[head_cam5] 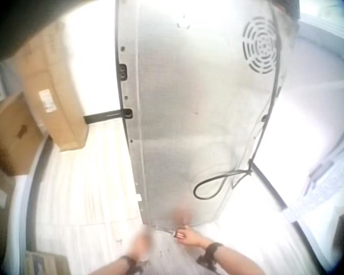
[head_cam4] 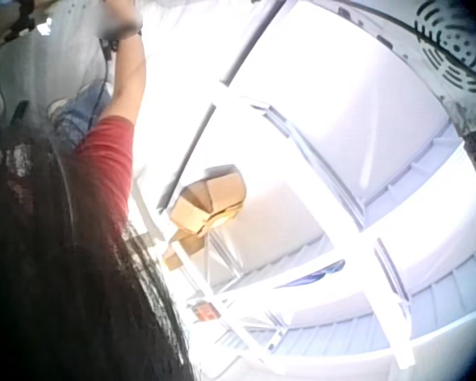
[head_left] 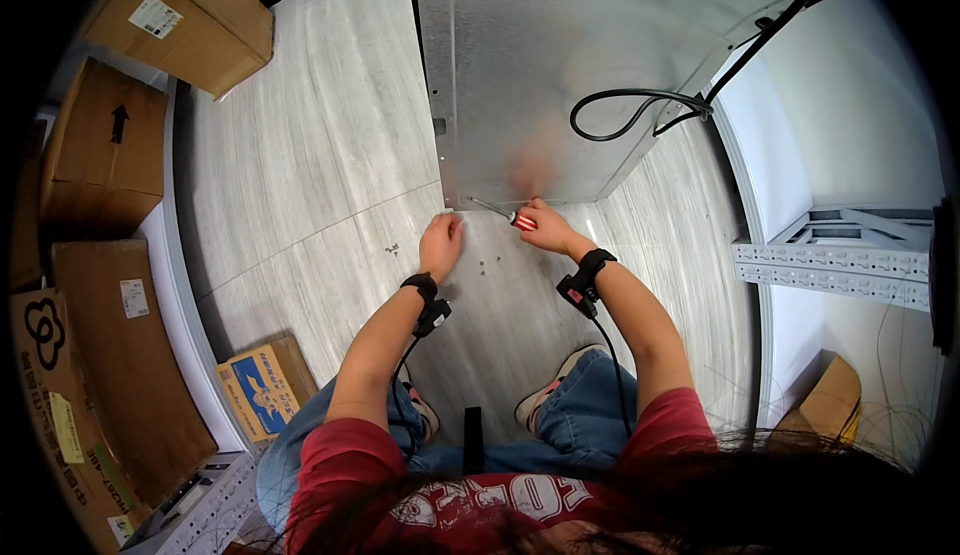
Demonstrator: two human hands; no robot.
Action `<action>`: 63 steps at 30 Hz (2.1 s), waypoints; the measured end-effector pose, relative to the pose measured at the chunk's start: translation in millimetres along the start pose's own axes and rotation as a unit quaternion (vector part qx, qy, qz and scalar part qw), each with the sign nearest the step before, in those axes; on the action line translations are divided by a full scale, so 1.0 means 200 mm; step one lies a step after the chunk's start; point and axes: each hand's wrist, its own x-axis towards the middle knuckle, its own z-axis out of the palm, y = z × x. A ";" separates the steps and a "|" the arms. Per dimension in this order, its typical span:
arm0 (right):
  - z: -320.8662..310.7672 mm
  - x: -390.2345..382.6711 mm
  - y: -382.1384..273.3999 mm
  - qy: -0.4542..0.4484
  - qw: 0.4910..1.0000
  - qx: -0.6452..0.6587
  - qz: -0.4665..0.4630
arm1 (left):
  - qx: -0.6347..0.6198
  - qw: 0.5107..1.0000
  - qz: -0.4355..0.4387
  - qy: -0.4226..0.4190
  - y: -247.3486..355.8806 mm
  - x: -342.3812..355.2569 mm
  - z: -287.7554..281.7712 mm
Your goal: The person unscrews several screws from the back panel of a large electronic appliance using a screwdriver, and then begins unscrewing screws from the base of the unit.
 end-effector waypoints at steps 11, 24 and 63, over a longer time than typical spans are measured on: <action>0.00 -0.02 -0.01 -0.009 1.000 -0.008 0.023 | -0.184 0.980 -0.066 -0.024 -0.04 0.13 0.06; -0.02 -0.04 -0.05 -0.030 0.993 -0.097 0.058 | -0.385 0.897 -0.187 -0.113 0.02 0.14 0.01; -0.04 -0.03 0.01 -0.007 0.998 -0.041 0.045 | -0.210 0.966 -0.061 -0.137 0.07 -0.02 0.15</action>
